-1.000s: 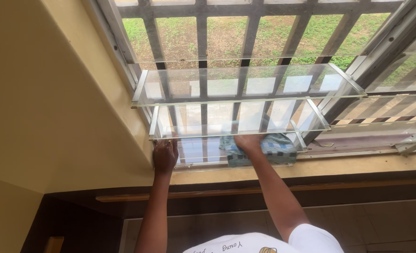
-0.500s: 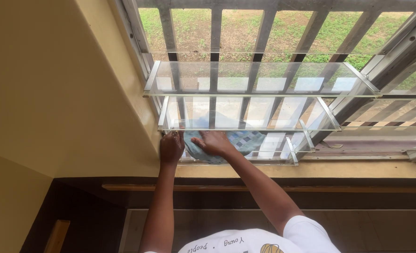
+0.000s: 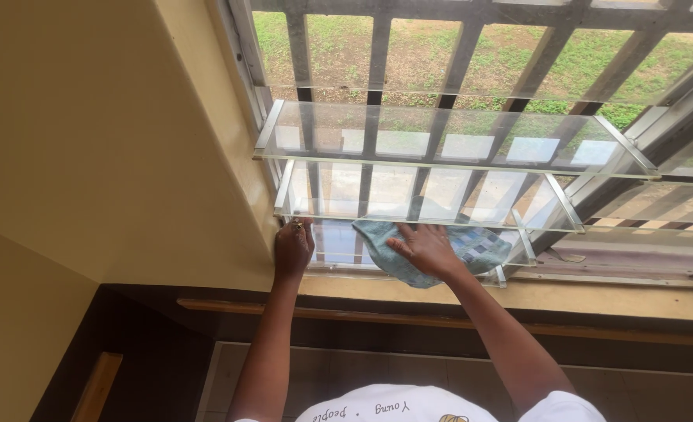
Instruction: Cleaning glass window louvers with a cloth and soapy water.
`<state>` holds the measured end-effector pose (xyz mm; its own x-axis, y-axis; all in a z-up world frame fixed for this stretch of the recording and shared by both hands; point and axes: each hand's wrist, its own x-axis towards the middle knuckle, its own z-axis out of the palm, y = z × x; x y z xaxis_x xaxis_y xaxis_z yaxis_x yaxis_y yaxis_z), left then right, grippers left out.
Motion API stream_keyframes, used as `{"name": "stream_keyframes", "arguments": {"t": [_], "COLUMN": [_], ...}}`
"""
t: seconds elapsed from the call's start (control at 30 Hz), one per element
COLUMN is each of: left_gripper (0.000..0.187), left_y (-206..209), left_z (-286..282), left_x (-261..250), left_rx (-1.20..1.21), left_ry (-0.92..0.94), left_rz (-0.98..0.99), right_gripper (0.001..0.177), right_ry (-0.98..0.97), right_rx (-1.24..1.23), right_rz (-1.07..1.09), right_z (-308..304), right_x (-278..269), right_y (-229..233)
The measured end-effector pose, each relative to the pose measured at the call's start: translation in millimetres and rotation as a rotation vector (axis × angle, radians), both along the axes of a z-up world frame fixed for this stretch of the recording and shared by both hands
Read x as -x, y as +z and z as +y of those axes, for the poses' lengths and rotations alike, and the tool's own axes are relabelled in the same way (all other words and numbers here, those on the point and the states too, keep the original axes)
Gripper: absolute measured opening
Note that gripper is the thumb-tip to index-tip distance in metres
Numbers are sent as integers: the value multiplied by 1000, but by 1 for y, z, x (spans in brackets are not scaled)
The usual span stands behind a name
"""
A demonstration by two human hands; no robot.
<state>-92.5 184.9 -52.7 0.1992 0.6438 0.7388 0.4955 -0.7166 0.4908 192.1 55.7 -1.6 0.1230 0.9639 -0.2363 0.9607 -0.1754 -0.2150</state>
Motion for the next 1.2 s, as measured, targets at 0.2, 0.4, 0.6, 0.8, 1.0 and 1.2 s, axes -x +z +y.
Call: {"name": "stream_keyframes", "arguments": {"t": [0.2, 0.4, 0.6, 0.8, 1.0, 1.2], "left_gripper": [21, 18, 20, 25, 27, 26], "left_y": [9, 4, 12, 10, 15, 9], "left_z": [-12, -10, -15, -15, -15, -71], "left_x": [-3, -4, 1, 6, 9, 13], "left_rx": [15, -16, 25, 14, 20, -47], "left_ry": [52, 76, 11, -62, -141, -173], "left_rz": [-101, -86, -112, -142, -162, -332], "right_gripper": [87, 76, 52, 34, 44, 56], "right_ry": [-232, -132, 137, 315, 313, 538], "right_rx": [86, -285, -418, -332, -186, -461], "right_rz": [0, 0, 73, 154, 133, 66], "right_z": [37, 104, 131, 141, 116, 62], "right_x": [40, 76, 149, 155, 153, 138], "right_y": [10, -53, -31, -44, -17, -18]}}
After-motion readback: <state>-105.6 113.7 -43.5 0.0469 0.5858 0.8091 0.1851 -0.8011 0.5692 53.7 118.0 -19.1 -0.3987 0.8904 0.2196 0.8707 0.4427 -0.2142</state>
